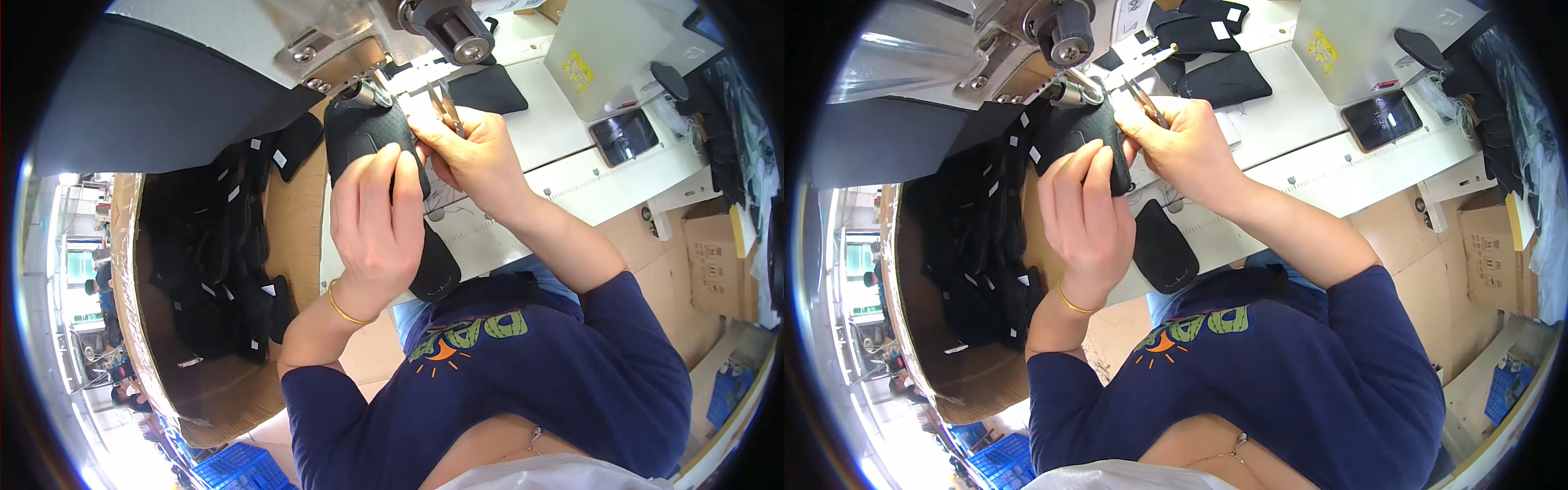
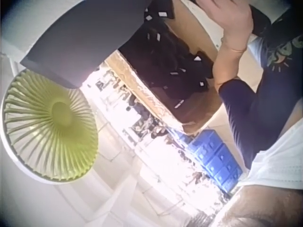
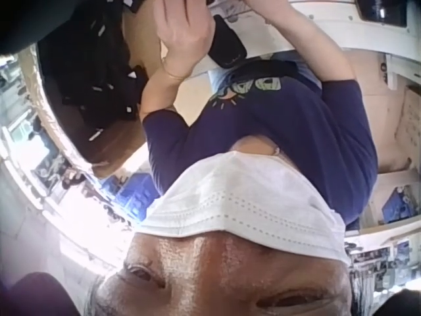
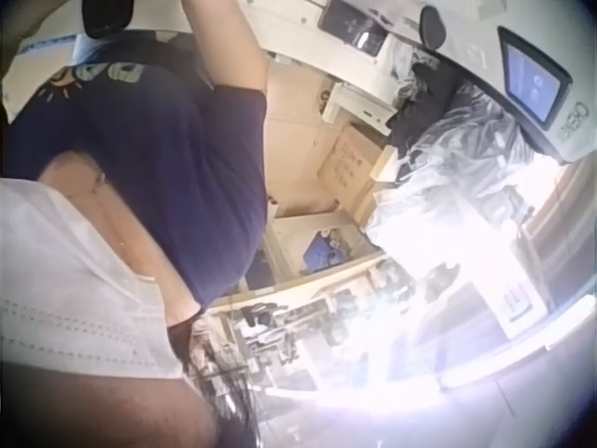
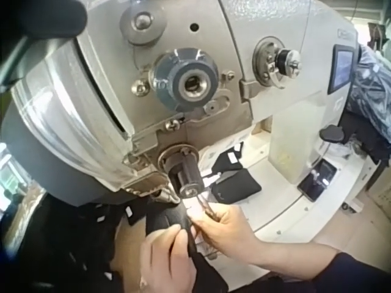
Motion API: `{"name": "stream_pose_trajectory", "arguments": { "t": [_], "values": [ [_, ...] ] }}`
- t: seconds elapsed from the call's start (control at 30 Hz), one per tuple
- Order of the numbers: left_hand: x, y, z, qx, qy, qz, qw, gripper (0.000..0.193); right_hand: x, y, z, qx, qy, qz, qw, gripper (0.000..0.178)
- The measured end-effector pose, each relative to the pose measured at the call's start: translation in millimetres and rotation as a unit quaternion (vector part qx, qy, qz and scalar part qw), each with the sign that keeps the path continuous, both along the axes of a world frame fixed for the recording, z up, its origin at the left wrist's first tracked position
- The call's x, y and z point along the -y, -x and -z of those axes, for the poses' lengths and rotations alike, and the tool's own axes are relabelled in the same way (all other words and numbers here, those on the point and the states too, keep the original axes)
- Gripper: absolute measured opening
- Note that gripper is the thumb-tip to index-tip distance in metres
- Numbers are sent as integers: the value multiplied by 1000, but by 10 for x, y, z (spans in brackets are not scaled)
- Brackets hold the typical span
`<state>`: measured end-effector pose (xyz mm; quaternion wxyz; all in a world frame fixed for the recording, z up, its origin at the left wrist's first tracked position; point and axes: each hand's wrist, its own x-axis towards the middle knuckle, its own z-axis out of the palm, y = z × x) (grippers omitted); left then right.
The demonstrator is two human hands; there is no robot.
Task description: The recorder is using a sewing machine to stitch together black fabric or leather shoe components.
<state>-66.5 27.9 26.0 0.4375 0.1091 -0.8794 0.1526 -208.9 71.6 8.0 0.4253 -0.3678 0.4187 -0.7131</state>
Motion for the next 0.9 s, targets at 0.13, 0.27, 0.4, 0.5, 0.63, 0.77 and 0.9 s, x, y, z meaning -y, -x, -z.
{"name": "stream_pose_trajectory", "arguments": {
  "t": [0.13,0.27,0.4,0.5,0.63,0.77,0.9],
  "values": [
    [105,66,-30,13,30,-14,999,25,-1,-22,-8,-10,-7,10,1000,34],
    [213,127,6,2,35,-21,999,26,-5,-51,-61,22,13,13,1000,31],
    [274,187,-4,-4,32,-28,999,25,-1,-19,-25,-4,9,0,1000,30],
    [302,199,15,-4,26,-31,999,33,12,-12,-12,-7,3,2,1000,30],
    [312,127,43,-10,7,-7,1000,34,-11,7,-17,-2,1,-8,1000,30],
    [267,45,123,-43,50,-32,997,38,-66,18,29,-10,15,-22,1000,26],
    [339,63,95,-50,63,-68,994,39,-11,1,201,4,70,-11,997,28]
  ]
}}
